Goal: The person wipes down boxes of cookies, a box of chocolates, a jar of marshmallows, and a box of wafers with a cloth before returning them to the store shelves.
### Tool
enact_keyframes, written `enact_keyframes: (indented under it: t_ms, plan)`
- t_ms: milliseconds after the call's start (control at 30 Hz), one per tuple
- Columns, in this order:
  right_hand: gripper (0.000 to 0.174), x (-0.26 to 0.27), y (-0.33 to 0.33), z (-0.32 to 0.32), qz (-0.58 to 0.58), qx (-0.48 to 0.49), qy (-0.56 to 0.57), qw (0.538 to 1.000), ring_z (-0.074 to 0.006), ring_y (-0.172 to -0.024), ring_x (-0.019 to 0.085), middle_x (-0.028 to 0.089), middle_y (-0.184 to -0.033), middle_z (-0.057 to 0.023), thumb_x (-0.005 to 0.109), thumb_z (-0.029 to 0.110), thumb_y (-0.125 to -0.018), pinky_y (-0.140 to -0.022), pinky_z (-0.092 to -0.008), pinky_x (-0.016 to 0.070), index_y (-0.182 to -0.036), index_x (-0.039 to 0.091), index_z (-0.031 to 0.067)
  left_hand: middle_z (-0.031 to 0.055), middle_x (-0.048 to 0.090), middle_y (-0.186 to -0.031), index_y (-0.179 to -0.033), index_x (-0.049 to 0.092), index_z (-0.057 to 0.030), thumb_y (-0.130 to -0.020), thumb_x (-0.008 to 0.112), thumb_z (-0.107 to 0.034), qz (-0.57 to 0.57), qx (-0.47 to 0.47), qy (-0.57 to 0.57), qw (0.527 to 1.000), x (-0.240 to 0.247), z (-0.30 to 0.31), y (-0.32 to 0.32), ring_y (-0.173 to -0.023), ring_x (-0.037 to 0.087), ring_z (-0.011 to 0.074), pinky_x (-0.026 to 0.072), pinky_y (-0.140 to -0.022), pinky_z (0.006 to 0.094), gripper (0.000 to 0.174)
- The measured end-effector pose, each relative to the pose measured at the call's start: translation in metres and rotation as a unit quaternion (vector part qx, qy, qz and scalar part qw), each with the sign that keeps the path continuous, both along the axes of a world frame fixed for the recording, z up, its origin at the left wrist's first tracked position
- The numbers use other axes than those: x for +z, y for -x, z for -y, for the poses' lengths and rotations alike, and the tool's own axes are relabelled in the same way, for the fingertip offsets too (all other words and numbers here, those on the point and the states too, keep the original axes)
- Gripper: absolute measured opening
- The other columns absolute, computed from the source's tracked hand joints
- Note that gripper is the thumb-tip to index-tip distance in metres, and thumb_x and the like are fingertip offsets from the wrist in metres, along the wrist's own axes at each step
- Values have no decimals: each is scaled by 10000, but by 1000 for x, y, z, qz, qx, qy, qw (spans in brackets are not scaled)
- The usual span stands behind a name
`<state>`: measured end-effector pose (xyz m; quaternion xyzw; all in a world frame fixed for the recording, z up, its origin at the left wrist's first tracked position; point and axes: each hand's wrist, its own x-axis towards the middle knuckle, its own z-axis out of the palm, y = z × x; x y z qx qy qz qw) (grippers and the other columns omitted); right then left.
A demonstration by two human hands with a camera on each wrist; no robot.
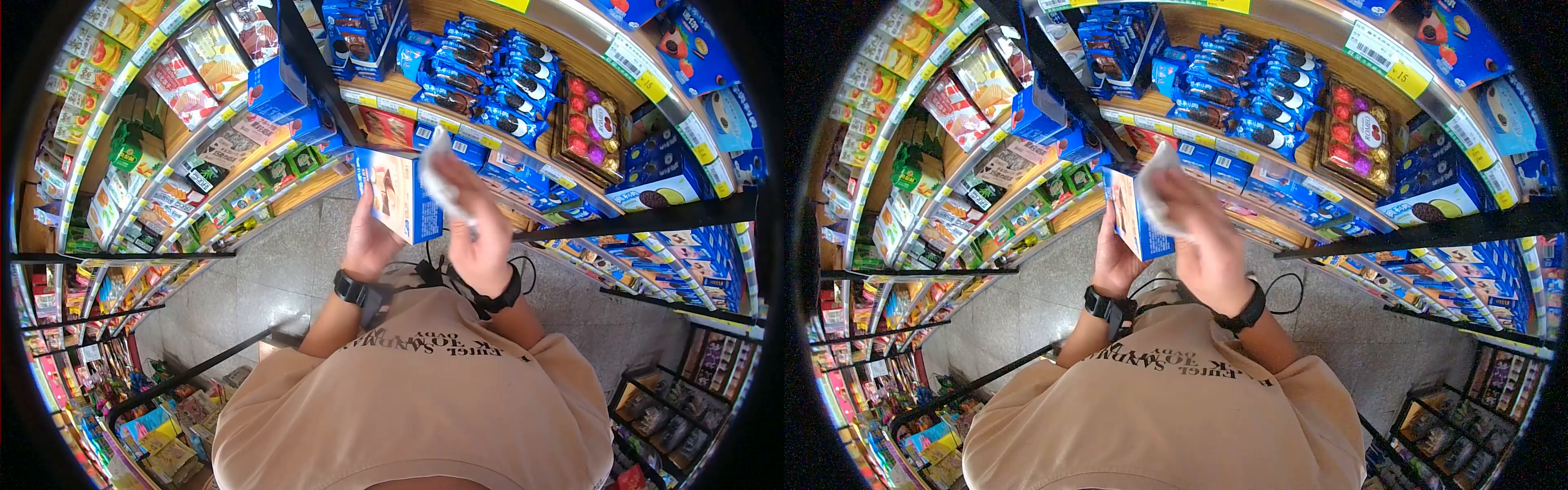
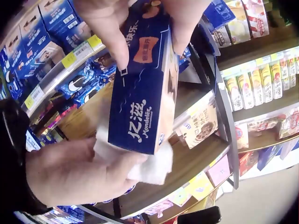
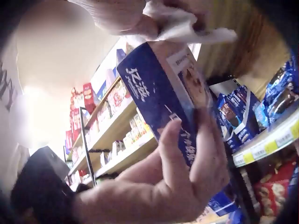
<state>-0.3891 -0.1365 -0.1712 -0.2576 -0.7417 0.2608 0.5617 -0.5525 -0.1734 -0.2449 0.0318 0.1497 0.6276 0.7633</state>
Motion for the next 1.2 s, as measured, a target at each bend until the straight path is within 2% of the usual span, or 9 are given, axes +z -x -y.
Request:
enact_keyframes:
  t_ms: [133,367,467,633,733,800,900,1000,1200]
  plan:
    - [232,4,0,8,128,33,-39,990,-306,-1253,528,625,-1250,-122,581,-80,-773,-1033,-480,397,-980,625,16,109,483,-1402,-1432,366,-93,-960,480,-504,182,-63,-52,980,-5,2,1,-1272,491,268,422,-1053,457,636]
    - [135,4,-15,19,200,65,-77,975,-263,-1246,536,641,-1228,-88,626,-28,-767,-1013,-457,414,-890,624,29,126,482,-1400,-1425,373,-85,-978,448,-494,28,33,30,999,-1,7,-3,-1250,503,280,387,-1080,447,610]
    - [111,9,-21,26,229,67,-80,968,-246,-1235,545,652,-1209,-77,647,6,-755,-1013,-450,415,-860,626,35,129,503,-1383,-1405,405,-79,-984,444,-480,78,15,8,997,-8,7,3,-1241,507,280,358,-1098,451,583]
    - [150,3,-31,33,166,124,-34,978,-266,-1104,610,681,-1069,-66,601,-63,-725,-996,-467,428,-839,625,31,94,594,-1274,-1337,488,-79,-955,531,-446,217,-9,-15,976,-17,8,14,-1150,582,253,472,-987,428,531]
    - [179,-4,-44,42,23,139,111,984,-216,-894,634,646,-887,-89,536,-78,-778,-908,-375,461,-916,609,8,103,658,-1143,-1206,592,-95,-964,500,-476,73,11,-2,997,4,16,11,-983,655,245,549,-857,394,461]
    - [153,-12,-48,52,-97,94,241,961,-164,-832,607,622,-867,-85,529,-31,-863,-843,-308,463,-1000,589,1,102,626,-1206,-1285,528,-85,-957,506,-480,21,44,-18,999,0,21,13,-1069,617,256,499,-933,414,514]
    - [182,6,-47,53,-109,47,349,930,-111,-811,556,601,-907,-64,512,113,-968,-748,-236,435,-1107,529,-3,101,576,-1300,-1364,454,-72,-934,537,-489,0,25,-89,996,-4,27,20,-1190,552,263,402,-1052,438,605]
    - [248,4,-42,53,-81,66,305,946,-93,-790,527,587,-950,-41,502,205,-996,-717,-232,434,-1149,497,10,104,576,-1299,-1362,454,-65,-926,533,-506,-52,6,-130,990,1,27,21,-1190,552,259,413,-1041,435,624]
    - [179,19,-36,45,-10,126,220,967,-124,-702,605,616,-826,-58,691,8,-804,-614,-256,457,-960,604,22,103,583,-1280,-1359,448,-67,-939,446,-567,-58,-21,-81,995,-3,23,19,-1154,577,253,452,-1006,419,653]
